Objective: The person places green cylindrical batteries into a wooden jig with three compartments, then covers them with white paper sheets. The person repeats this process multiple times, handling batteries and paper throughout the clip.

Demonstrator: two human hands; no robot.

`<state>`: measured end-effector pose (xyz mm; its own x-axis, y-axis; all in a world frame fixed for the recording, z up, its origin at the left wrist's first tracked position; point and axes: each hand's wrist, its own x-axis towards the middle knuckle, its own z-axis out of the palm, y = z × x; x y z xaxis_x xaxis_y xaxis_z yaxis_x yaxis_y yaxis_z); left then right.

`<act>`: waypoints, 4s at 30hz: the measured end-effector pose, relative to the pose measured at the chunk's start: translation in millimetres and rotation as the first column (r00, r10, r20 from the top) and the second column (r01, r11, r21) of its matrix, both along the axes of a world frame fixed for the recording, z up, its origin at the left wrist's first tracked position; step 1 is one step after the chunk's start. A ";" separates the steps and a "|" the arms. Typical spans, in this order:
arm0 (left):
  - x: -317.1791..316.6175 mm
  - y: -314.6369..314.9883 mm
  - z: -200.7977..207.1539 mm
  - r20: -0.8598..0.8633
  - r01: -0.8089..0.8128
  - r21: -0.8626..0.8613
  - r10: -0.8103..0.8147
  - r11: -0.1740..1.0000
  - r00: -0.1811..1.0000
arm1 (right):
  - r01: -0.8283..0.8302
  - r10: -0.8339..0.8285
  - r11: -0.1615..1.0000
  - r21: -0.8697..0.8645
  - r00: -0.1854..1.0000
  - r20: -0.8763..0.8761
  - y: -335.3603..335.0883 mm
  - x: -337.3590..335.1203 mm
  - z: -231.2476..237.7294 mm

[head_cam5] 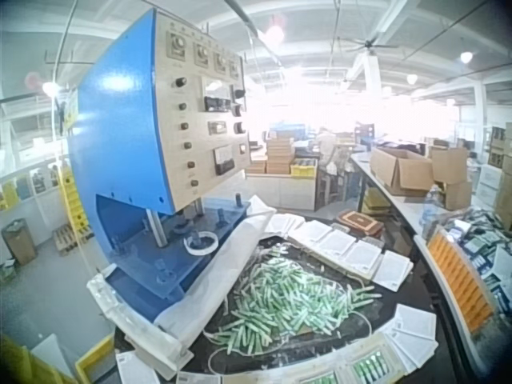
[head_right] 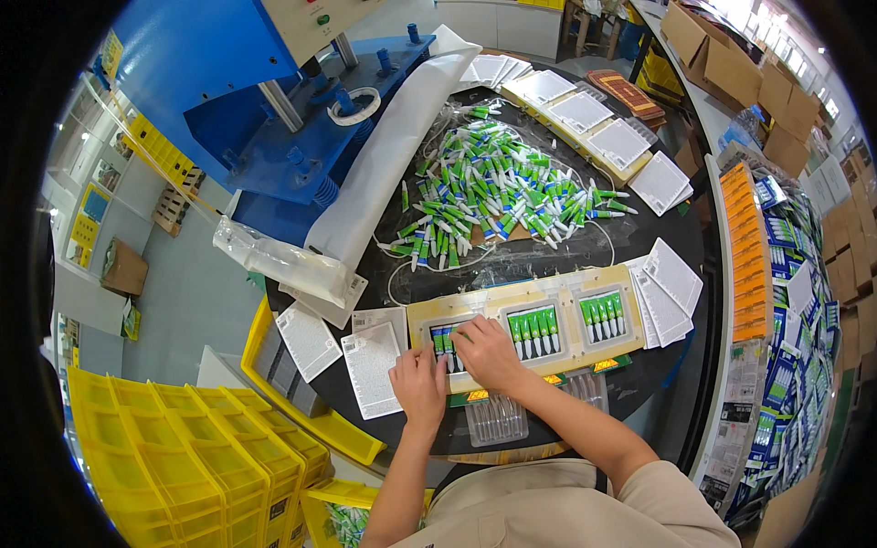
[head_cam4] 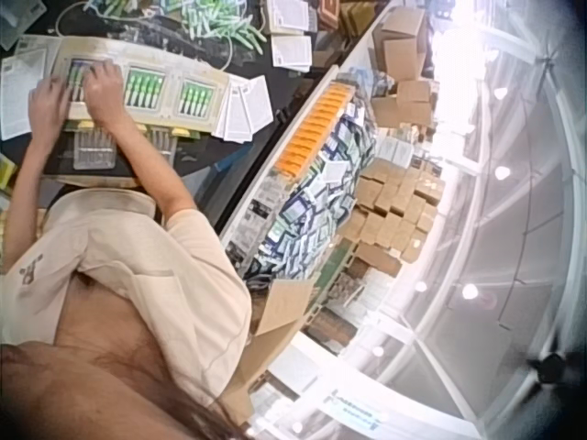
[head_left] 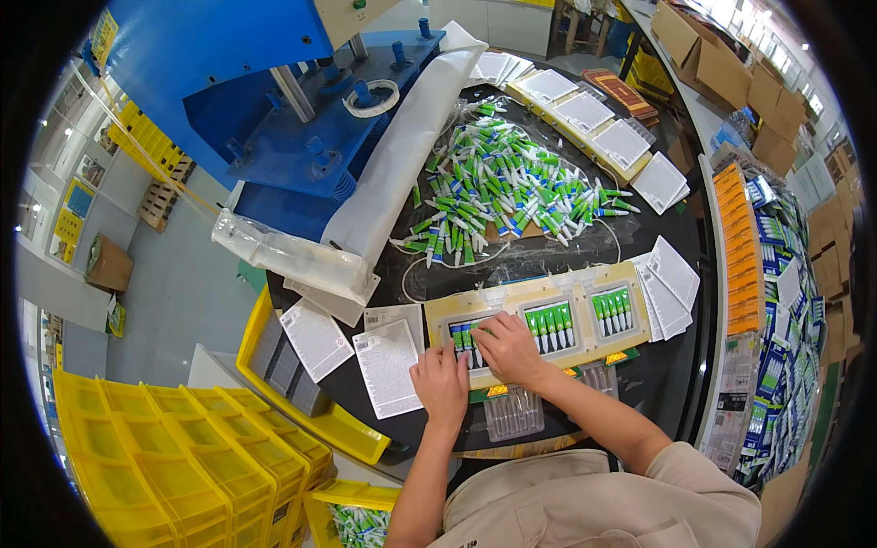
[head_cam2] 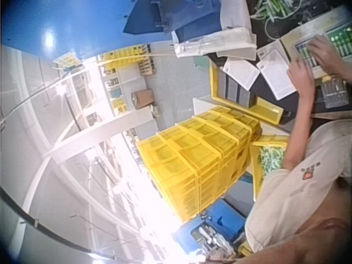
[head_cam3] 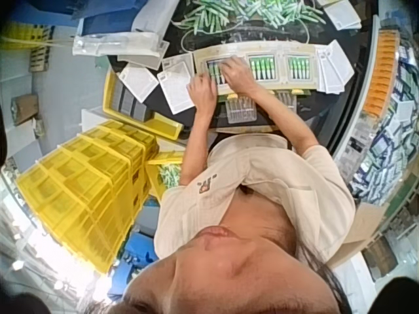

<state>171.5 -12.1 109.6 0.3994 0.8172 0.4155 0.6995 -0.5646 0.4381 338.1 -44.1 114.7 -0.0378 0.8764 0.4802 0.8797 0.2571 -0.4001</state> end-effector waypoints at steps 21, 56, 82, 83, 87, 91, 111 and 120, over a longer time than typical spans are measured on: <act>-6.7 22.1 1.3 0.339 0.032 -0.366 0.101 0.930 0.936 | 0.310 -0.301 0.913 -0.266 0.951 0.073 5.3 -40.5 4.9; -8.8 14.6 -15.3 0.032 0.135 -0.050 -0.133 0.990 0.991 | 0.255 -0.379 0.878 -0.406 0.886 -0.265 -3.0 -23.6 7.6; -13.2 -6.5 13.2 -0.135 0.454 -0.149 -0.473 0.878 0.871 | 0.254 -0.144 0.794 -0.553 0.961 0.235 -185.4 73.6 76.0; -9.7 -14.3 17.2 -0.050 0.500 -0.146 -0.512 0.853 0.858 | 0.253 -0.119 0.780 -0.573 0.958 0.260 -193.8 74.5 74.0; -2.2 -74.0 28.2 0.184 0.724 0.082 -0.724 0.685 0.665 | 0.265 -0.031 0.775 -0.574 0.922 0.385 -216.2 66.9 48.7; -12.3 -102.4 21.0 -0.130 0.774 -0.062 -0.774 0.630 0.619 | 0.186 -0.009 0.852 -0.490 0.940 0.342 -230.4 76.6 26.4; -126.7 4.6 -11.3 -0.459 -0.182 -0.316 0.018 0.931 0.888 | 0.739 -0.721 0.504 -0.447 0.645 0.252 -238.5 408.2 -29.3; -138.9 -13.5 -18.5 -0.660 0.010 -0.224 -0.159 0.975 0.735 | 0.531 -0.453 0.634 -0.562 0.844 0.287 -258.5 350.3 -6.8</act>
